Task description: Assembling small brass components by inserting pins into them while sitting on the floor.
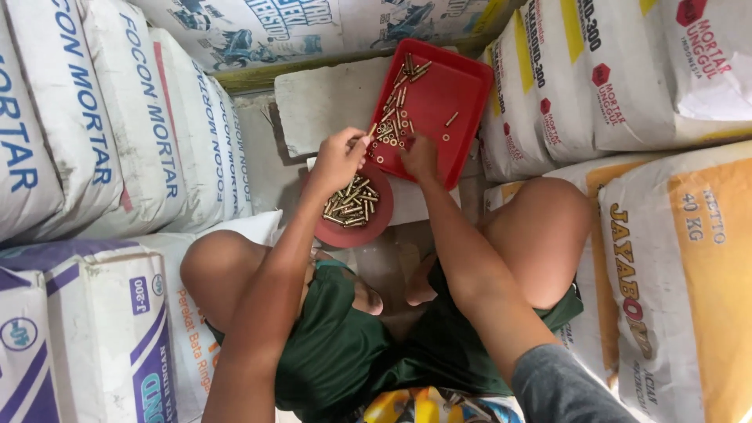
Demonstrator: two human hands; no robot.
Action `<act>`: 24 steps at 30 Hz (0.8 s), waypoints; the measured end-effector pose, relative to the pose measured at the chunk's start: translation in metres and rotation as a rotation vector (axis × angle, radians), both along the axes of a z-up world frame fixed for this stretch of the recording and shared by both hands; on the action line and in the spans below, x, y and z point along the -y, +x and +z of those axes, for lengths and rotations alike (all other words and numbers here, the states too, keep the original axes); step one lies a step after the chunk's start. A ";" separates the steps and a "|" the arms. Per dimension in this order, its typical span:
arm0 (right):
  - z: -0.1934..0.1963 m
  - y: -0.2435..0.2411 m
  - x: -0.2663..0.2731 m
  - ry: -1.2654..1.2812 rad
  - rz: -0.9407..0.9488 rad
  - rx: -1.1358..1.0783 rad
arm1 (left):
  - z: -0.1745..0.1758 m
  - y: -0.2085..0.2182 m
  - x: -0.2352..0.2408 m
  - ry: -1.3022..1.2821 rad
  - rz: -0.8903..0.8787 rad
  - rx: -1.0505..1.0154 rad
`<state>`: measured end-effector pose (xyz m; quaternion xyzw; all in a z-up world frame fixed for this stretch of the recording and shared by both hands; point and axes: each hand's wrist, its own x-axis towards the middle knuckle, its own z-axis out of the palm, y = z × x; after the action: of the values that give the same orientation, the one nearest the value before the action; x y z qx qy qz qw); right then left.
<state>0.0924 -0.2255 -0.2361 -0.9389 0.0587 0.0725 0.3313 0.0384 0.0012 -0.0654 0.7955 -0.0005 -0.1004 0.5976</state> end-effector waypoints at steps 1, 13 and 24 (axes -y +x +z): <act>-0.005 -0.005 -0.001 0.002 0.007 -0.001 | 0.002 0.003 -0.001 0.002 0.007 -0.001; -0.041 -0.006 -0.007 -0.076 0.001 0.111 | 0.038 -0.002 -0.004 0.257 -0.126 0.016; -0.017 -0.010 -0.008 0.071 0.050 0.098 | 0.048 -0.011 -0.008 0.227 -0.130 0.084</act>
<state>0.0827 -0.2172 -0.2529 -0.9302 0.0164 0.0365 0.3649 0.0274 0.0087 -0.0170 0.8599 -0.0658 -0.1048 0.4953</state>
